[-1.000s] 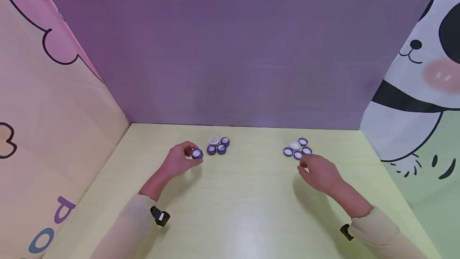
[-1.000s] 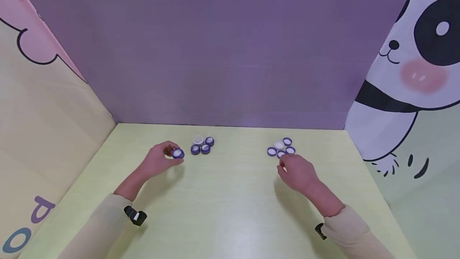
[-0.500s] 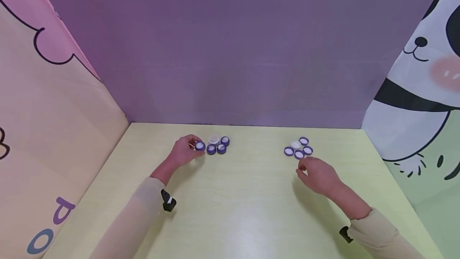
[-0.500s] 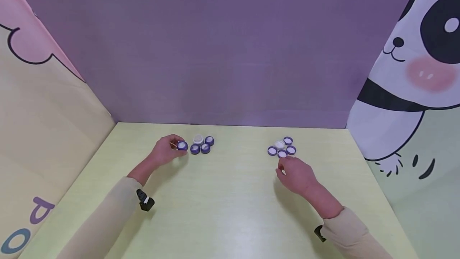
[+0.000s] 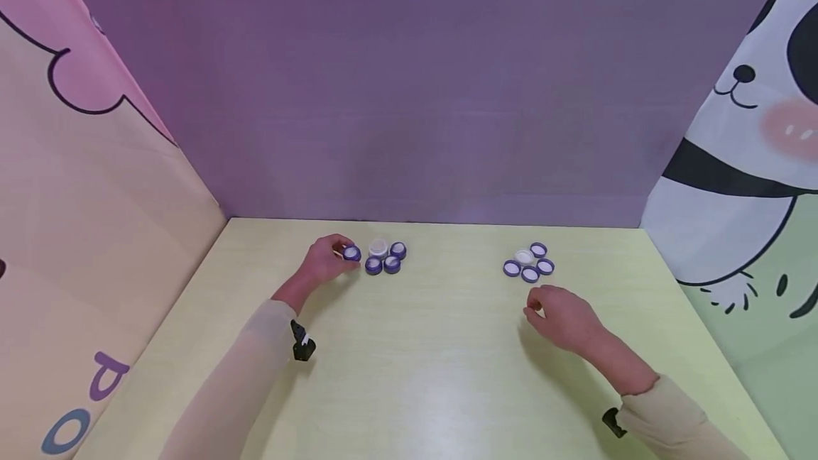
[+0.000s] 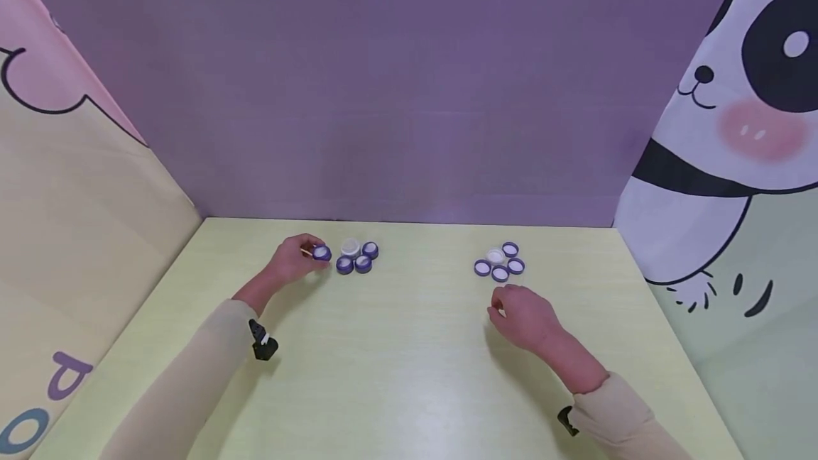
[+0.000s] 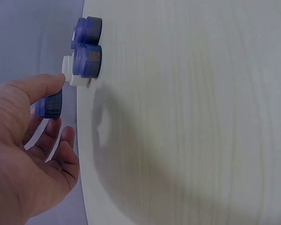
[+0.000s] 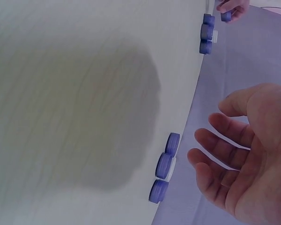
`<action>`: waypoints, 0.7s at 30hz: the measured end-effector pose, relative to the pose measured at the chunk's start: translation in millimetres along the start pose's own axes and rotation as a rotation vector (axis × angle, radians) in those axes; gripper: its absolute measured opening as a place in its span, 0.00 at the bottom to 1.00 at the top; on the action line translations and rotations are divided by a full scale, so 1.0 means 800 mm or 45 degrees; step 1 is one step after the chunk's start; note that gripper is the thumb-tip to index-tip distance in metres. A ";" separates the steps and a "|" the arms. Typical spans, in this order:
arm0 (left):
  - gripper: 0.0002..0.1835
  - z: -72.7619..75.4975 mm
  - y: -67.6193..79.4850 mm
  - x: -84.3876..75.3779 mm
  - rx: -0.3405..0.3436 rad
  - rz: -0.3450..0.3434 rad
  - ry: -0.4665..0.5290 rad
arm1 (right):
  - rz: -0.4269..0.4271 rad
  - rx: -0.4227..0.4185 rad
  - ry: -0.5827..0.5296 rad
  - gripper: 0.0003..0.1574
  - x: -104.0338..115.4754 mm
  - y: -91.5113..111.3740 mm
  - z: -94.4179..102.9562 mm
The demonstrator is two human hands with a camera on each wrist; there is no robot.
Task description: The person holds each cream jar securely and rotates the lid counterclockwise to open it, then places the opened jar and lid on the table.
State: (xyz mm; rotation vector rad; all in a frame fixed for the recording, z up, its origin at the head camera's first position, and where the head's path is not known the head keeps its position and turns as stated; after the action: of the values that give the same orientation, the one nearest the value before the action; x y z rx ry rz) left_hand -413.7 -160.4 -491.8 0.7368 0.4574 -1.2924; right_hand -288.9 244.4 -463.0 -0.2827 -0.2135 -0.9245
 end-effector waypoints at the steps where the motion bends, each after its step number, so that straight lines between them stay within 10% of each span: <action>1: 0.24 0.000 -0.002 0.000 -0.002 -0.002 -0.007 | 0.000 0.002 -0.004 0.02 0.000 0.000 -0.001; 21: 0.22 -0.007 -0.016 -0.007 0.052 -0.029 -0.111 | -0.046 0.005 -0.041 0.02 -0.006 0.015 -0.016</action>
State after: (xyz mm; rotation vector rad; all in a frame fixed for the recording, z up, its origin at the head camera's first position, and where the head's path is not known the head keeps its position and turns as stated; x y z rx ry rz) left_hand -426.5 -154.3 -494.9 0.7078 0.3708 -1.3531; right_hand -281.5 250.8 -478.2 -0.2908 -0.2512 -0.9559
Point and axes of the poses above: each hand's wrist, its own y-axis away from the middle knuckle, its own z-axis out of the back of the hand, x = y × z, the point moved 8 cm from there along -y, towards the middle knuckle, and after that the axes turned 15 degrees about z, right-handed, at the moved point
